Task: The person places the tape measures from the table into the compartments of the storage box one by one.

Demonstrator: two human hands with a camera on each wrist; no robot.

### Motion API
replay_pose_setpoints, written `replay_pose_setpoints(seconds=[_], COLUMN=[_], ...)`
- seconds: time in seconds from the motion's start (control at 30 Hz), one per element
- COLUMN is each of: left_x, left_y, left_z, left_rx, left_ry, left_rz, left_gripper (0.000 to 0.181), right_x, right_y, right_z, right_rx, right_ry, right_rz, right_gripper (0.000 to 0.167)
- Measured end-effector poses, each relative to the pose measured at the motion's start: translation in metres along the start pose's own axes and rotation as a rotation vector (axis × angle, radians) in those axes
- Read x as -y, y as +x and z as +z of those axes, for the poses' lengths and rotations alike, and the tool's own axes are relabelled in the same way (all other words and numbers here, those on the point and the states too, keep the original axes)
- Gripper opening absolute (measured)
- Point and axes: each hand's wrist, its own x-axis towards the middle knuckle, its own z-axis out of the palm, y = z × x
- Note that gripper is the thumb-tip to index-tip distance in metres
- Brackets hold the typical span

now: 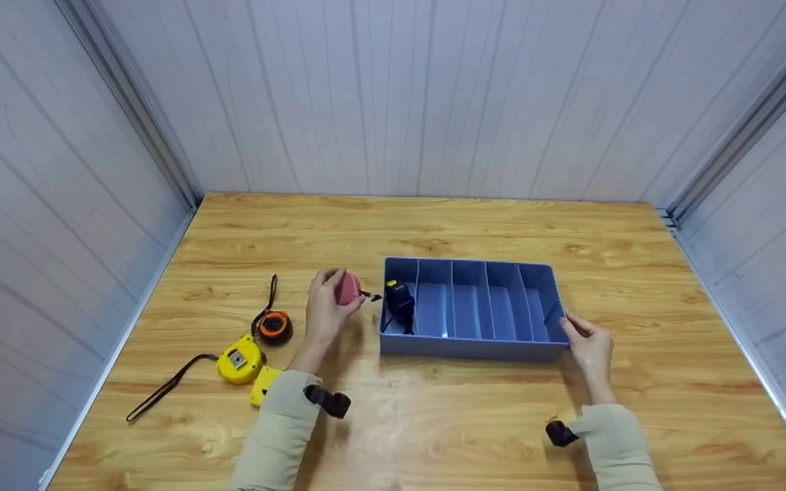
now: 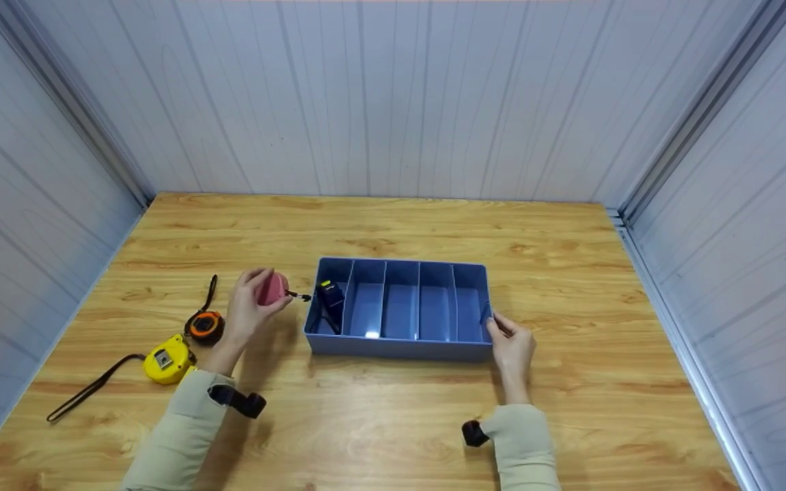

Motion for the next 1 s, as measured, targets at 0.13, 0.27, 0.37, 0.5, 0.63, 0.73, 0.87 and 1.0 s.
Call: replay_pose_setpoints(seconds=[0.13,0.27,0.37,0.5,0.63,0.73,0.87,1.0], left_x=[-0.007,-0.014,-0.018,-0.023,-0.027,-0.031,-0.035,-0.039], left_y=[-0.004,-0.009,-0.012,-0.015,-0.018,-0.021,-0.024,-0.026], left_z=[0.003,0.006,0.009,0.013,0.018,0.021,0.025,0.031], left_rx=[-0.011,-0.016,-0.02,-0.033,-0.044,-0.046,-0.045,-0.033], left_ry=[-0.004,-0.037,-0.057,-0.068,-0.087,-0.11,-0.141,-0.165], left_rz=[0.008,0.03,0.055,0.092,0.116,0.128,0.144,0.167], left_gripper=[0.059,0.058,0.058,0.058,0.058,0.058,0.058,0.059], right_x=[-0.001,-0.001,-0.001,-0.001,-0.002,-0.005,-0.008,-0.005], right_y=[0.0,0.0,-0.001,-0.001,-0.001,0.0,0.002,0.001], right_z=[0.0,0.0,-0.001,0.0,0.0,0.001,0.003,0.001], right_rx=[0.004,0.012,0.014,0.012,0.003,-0.008,-0.017,0.002], right_ry=[0.008,0.012,0.011,0.014,0.015,0.03,0.035,0.032], right_rz=[0.009,0.018,0.019,0.018,0.003,0.007,0.02,0.005], right_gripper=[0.027,0.028,0.027,0.027,0.029,0.03,0.031,0.031])
